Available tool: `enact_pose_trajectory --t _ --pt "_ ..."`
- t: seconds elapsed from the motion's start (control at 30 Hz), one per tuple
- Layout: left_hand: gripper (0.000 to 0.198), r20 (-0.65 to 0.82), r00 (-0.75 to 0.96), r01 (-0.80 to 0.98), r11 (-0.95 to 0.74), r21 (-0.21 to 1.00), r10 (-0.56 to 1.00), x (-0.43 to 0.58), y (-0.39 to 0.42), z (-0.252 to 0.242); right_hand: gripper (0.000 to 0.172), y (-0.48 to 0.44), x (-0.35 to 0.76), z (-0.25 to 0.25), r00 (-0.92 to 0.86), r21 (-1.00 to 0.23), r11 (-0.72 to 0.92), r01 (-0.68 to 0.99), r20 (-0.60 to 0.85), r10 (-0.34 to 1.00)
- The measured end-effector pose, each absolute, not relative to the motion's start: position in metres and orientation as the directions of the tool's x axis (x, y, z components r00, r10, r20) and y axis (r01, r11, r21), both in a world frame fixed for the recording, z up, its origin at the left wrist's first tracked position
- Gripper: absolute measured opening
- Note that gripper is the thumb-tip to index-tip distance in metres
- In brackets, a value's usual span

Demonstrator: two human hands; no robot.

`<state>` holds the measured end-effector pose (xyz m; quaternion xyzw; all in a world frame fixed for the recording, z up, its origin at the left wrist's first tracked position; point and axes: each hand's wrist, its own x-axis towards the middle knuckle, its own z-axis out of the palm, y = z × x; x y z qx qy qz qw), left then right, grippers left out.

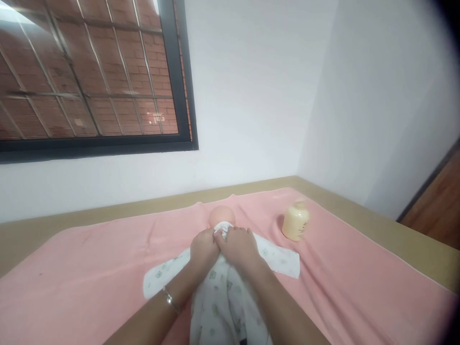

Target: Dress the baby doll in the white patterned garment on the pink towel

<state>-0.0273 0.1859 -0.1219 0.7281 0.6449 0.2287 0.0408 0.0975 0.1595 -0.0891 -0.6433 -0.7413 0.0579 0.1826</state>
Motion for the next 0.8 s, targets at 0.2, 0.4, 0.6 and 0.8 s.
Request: enact_pose_trajectory --t 0.2,0.4,0.6,0.8 --pt "0.042 0.384 0.058 0.967 -0.147 0.207 0.921 -0.022 0.182 -0.119 0.065 0.178 0.111 -0.101 0.013 -0.400 0.015 0.917 0.066 0.998" --pt "0.031 0.209 0.117 0.982 -0.145 0.125 0.971 -0.023 0.181 -0.111 0.058 0.152 0.097 -0.082 -0.155 -0.313 0.226 0.923 0.235 0.959" --pt "0.041 0.338 0.147 0.986 -0.167 0.029 0.929 -0.015 0.172 -0.109 0.061 0.174 0.107 -0.097 0.052 -0.365 -0.014 0.931 0.095 0.994" --pt "0.034 0.214 0.132 0.950 -0.185 0.250 0.968 -0.020 0.177 -0.109 0.061 0.155 0.095 -0.089 -0.041 -0.310 0.109 0.944 0.219 0.975"
